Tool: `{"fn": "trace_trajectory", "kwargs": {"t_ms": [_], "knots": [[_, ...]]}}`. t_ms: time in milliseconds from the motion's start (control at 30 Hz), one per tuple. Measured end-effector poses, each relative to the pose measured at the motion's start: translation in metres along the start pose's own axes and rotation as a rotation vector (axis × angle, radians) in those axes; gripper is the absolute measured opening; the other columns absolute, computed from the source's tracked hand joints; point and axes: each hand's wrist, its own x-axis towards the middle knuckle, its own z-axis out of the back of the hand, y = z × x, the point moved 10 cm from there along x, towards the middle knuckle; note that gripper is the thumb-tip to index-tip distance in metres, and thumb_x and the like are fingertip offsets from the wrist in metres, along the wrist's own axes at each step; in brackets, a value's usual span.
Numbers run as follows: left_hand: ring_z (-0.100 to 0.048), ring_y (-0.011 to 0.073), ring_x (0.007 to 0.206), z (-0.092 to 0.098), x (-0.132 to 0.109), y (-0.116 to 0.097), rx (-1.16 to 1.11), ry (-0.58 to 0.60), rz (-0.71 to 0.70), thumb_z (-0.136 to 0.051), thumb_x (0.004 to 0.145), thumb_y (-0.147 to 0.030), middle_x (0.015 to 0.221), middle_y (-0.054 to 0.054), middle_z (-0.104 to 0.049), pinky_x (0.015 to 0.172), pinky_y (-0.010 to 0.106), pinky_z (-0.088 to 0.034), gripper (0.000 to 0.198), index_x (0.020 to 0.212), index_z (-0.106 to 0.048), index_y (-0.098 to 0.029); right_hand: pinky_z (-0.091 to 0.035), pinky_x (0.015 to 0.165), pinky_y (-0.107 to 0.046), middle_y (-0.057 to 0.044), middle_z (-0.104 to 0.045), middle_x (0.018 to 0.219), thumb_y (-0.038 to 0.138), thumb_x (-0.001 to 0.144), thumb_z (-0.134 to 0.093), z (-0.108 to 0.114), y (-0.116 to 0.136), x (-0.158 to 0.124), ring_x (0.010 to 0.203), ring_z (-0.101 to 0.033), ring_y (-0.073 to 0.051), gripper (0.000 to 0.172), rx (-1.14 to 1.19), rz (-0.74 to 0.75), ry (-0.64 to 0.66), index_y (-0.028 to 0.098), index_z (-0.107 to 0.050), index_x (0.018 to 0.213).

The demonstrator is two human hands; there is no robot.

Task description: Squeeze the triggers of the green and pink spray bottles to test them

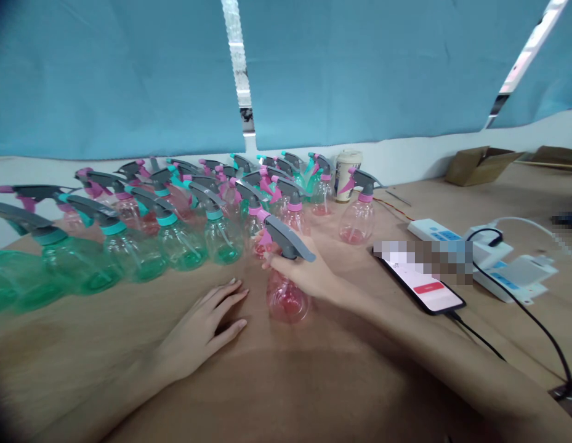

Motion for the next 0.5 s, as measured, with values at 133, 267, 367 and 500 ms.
{"fn": "trace_trajectory", "kwargs": {"t_ms": [133,267,367,500], "knots": [[-0.034,0.0246,0.124,0.0,0.0,0.001,0.002,0.005,0.005,-0.042,0.089,-0.045,0.135,0.009,-0.039,0.101,0.041,-0.03,0.045,0.126,-0.043,-0.02,-0.047,0.063,-0.03,0.002,-0.065,0.067,0.024,0.067,-0.059,-0.001,-0.004,0.003,0.064,-0.06,-0.015,0.004,-0.068,0.012,0.032,0.022,-0.057,0.064],[-0.034,0.0246,0.124,0.001,0.001,0.0,-0.002,0.005,0.012,-0.043,0.089,-0.044,0.135,0.008,-0.039,0.101,0.041,-0.029,0.044,0.126,-0.044,-0.019,-0.045,0.061,-0.028,0.002,-0.064,0.063,0.025,0.071,-0.057,-0.003,0.001,0.003,0.061,-0.058,-0.014,0.009,-0.064,0.053,0.094,0.021,-0.059,0.064],[-0.035,0.0245,0.123,0.002,0.001,-0.001,-0.005,0.006,0.016,-0.044,0.089,-0.044,0.134,0.009,-0.04,0.101,0.041,-0.03,0.044,0.125,-0.044,-0.019,-0.045,0.06,-0.026,0.003,-0.063,0.061,0.025,0.07,-0.059,-0.005,0.007,0.001,0.059,-0.058,-0.012,0.009,-0.044,0.056,0.143,0.021,-0.059,0.062],[-0.035,0.0244,0.124,0.001,0.001,0.0,-0.002,0.007,0.014,-0.042,0.089,-0.044,0.136,0.008,-0.039,0.101,0.042,-0.03,0.044,0.126,-0.042,-0.021,-0.044,0.056,-0.024,0.004,-0.063,0.061,0.023,0.069,-0.059,-0.001,0.003,-0.001,0.057,-0.058,-0.011,0.007,-0.008,-0.015,0.109,0.02,-0.059,0.063]]}}
